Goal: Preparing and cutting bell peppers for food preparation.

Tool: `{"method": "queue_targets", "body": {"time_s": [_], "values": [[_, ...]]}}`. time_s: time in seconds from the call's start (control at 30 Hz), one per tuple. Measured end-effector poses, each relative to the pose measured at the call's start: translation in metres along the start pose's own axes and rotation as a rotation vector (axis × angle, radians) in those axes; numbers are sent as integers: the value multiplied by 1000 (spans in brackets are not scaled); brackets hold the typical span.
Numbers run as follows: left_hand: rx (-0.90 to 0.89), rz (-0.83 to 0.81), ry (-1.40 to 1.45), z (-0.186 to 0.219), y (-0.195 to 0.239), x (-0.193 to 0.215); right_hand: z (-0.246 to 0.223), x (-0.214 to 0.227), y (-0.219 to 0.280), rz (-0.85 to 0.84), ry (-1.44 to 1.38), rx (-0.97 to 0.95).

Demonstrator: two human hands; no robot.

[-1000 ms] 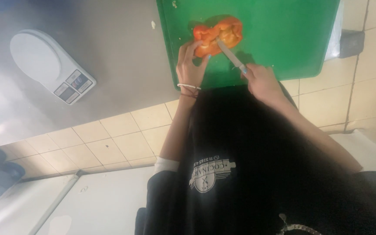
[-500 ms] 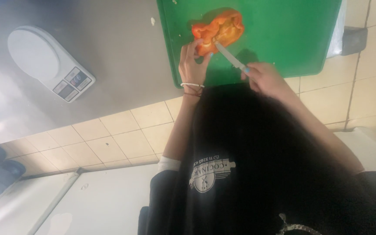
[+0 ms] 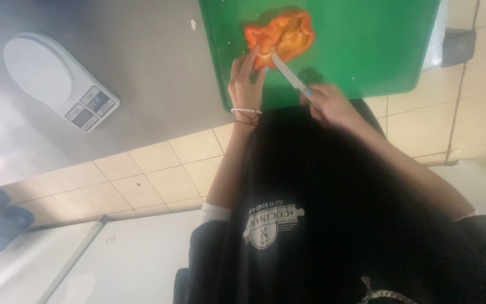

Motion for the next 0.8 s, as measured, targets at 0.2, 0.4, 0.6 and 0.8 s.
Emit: {"method": "queue_targets", "body": {"time_s": [0.2,0.4,0.6,0.8], "values": [[163,-29,-12,1,-11,-3,-16,4,0,-38,-265,-130],[155,-55,52,-5,-19,-5,-16,5,-3,-81,-434,-203],[154,-74,-45,-2,-17,-2,-5,8,-2,-94,-374,-210],[121,-105,-9,-5,-18,0,7,15,-3,-101,-336,-118]]}}
Point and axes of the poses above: each hand's wrist, its own y-axis away from the middle knuckle, its own x-axis out of the back of the hand, z = x × y, the point moved 1 cm from there along -y, towards the middle knuckle, and after that the axes turned 12 degrees about x, right-handed, at the moved point
